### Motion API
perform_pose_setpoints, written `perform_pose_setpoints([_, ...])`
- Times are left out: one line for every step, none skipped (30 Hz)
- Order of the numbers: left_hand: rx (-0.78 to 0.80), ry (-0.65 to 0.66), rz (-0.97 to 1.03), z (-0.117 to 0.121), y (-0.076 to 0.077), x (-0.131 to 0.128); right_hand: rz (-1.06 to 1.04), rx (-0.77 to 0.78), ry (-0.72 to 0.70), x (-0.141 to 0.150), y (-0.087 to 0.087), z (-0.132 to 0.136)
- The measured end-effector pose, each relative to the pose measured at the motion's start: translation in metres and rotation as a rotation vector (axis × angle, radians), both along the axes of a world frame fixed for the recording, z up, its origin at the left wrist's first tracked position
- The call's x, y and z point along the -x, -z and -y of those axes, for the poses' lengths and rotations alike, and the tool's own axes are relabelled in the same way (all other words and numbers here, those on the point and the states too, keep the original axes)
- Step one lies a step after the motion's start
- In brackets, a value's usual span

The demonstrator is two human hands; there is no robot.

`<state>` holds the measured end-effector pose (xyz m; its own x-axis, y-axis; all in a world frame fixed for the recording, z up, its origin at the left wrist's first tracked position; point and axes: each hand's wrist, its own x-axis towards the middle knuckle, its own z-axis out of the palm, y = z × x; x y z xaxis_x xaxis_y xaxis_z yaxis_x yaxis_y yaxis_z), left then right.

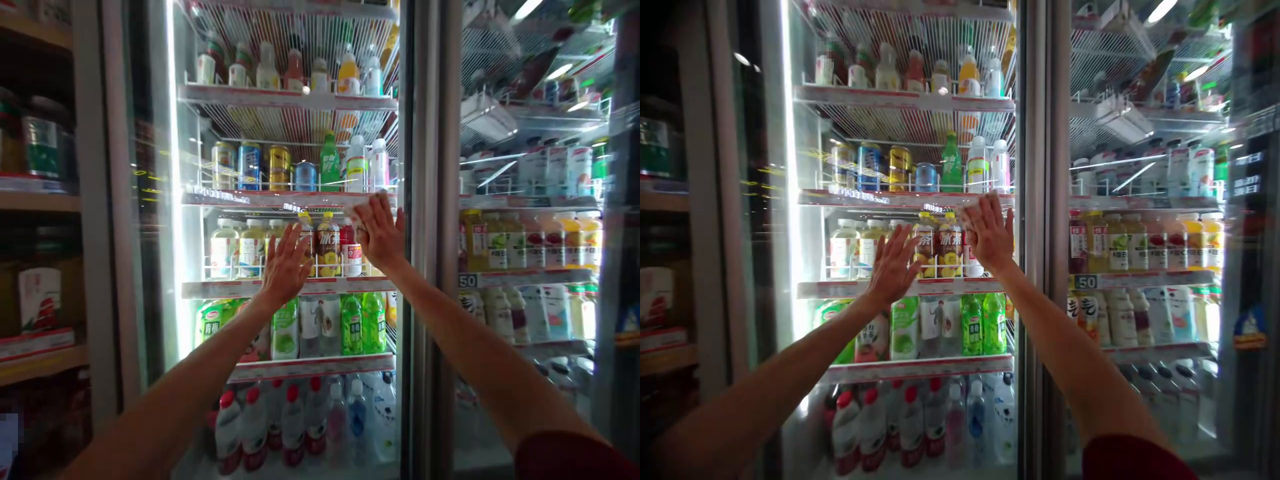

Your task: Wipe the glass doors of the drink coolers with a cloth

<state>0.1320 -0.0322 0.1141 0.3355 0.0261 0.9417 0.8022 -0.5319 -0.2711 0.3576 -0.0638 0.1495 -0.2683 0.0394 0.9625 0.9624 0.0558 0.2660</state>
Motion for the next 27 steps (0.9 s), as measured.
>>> perform_pose_setpoints([-0.004, 0.002, 0.007, 0.0, 0.003, -0.003, -0.057, -0.016, 0.005, -0.006, 0.007, 0.001])
perform_pose_setpoints([-0.008, 0.004, 0.014, 0.0, 0.007, -0.006, -0.065, -0.016, 0.003, -0.01, 0.017, 0.002])
perform_pose_setpoints([-0.014, 0.008, 0.016, 0.0, 0.012, -0.009, -0.025, -0.001, -0.005, -0.014, 0.031, 0.004])
perform_pose_setpoints([-0.019, 0.014, 0.009, -0.001, 0.017, -0.012, 0.057, 0.03, -0.016, -0.017, 0.045, 0.006])
perform_pose_setpoints([-0.02, 0.02, -0.002, -0.001, 0.023, -0.015, 0.151, 0.067, -0.024, -0.021, 0.058, 0.009])
perform_pose_setpoints([-0.019, 0.026, -0.014, -0.002, 0.028, -0.018, 0.215, 0.091, -0.027, -0.025, 0.066, 0.011])
perform_pose_setpoints([-0.016, 0.031, -0.019, -0.003, 0.032, -0.022, 0.229, 0.094, -0.026, -0.029, 0.07, 0.013])
perform_pose_setpoints([-0.01, 0.033, -0.016, -0.003, 0.037, -0.025, 0.186, 0.076, -0.022, -0.034, 0.07, 0.013])
perform_pose_setpoints([-0.003, 0.033, -0.007, -0.003, 0.041, -0.028, 0.102, 0.045, -0.015, -0.039, 0.068, 0.014])
perform_pose_setpoints([0.003, 0.032, 0.002, -0.003, 0.045, -0.031, 0.006, 0.014, -0.009, -0.042, 0.066, 0.013])
perform_pose_setpoints([0.008, 0.032, 0.006, -0.003, 0.05, -0.034, -0.066, 0.0, -0.006, -0.045, 0.069, 0.013])
perform_pose_setpoints([0.011, 0.034, 0.002, -0.002, 0.056, -0.036, -0.093, 0.012, -0.008, -0.047, 0.077, 0.013])
perform_pose_setpoints([0.017, 0.037, -0.006, -0.001, 0.064, -0.037, -0.081, 0.047, -0.012, -0.047, 0.093, 0.015])
perform_pose_setpoints([0.023, 0.042, -0.018, 0.0, 0.074, -0.038, -0.045, 0.096, -0.016, -0.047, 0.116, 0.018])
perform_pose_setpoints([0.032, 0.048, -0.033, 0.002, 0.086, -0.039, 0.006, 0.147, -0.023, -0.046, 0.142, 0.022])
perform_pose_setpoints([0.041, 0.052, -0.047, 0.003, 0.099, -0.039, 0.059, 0.207, -0.022, -0.046, 0.17, 0.027])
perform_pose_setpoints([0.051, 0.055, -0.066, 0.005, 0.113, -0.039, 0.132, 0.261, -0.021, -0.046, 0.195, 0.032])
perform_pose_setpoints([0.062, 0.055, -0.094, 0.007, 0.127, -0.039, 0.221, 0.305, -0.024, -0.047, 0.214, 0.037])
perform_pose_setpoints([0.073, 0.054, -0.13, 0.009, 0.14, -0.039, 0.279, 0.335, -0.024, -0.049, 0.226, 0.04])
perform_pose_setpoints([0.082, 0.051, -0.169, 0.011, 0.153, -0.04, 0.292, 0.337, -0.02, -0.051, 0.229, 0.041])
perform_pose_setpoints([0.092, 0.046, -0.204, 0.013, 0.165, -0.041, 0.25, 0.314, -0.01, -0.052, 0.227, 0.04])
perform_pose_setpoints([0.1, 0.041, -0.233, 0.015, 0.177, -0.041, 0.163, 0.271, 0.005, -0.052, 0.222, 0.038])
perform_pose_setpoints([0.108, 0.036, -0.252, 0.017, 0.187, -0.042, 0.06, 0.221, 0.02, -0.051, 0.216, 0.035])
perform_pose_setpoints([0.119, 0.03, -0.261, 0.019, 0.197, -0.041, -0.021, 0.184, 0.031, -0.049, 0.214, 0.033])
perform_pose_setpoints([0.129, 0.021, -0.262, 0.021, 0.206, -0.04, -0.044, 0.173, 0.027, -0.046, 0.216, 0.03])
perform_pose_setpoints([0.139, 0.013, -0.265, 0.023, 0.214, -0.039, 0.002, 0.193, 0.006, -0.042, 0.222, 0.029])
perform_pose_setpoints([0.146, 0.007, -0.271, 0.025, 0.222, -0.036, 0.104, 0.234, -0.03, -0.037, 0.232, 0.03])
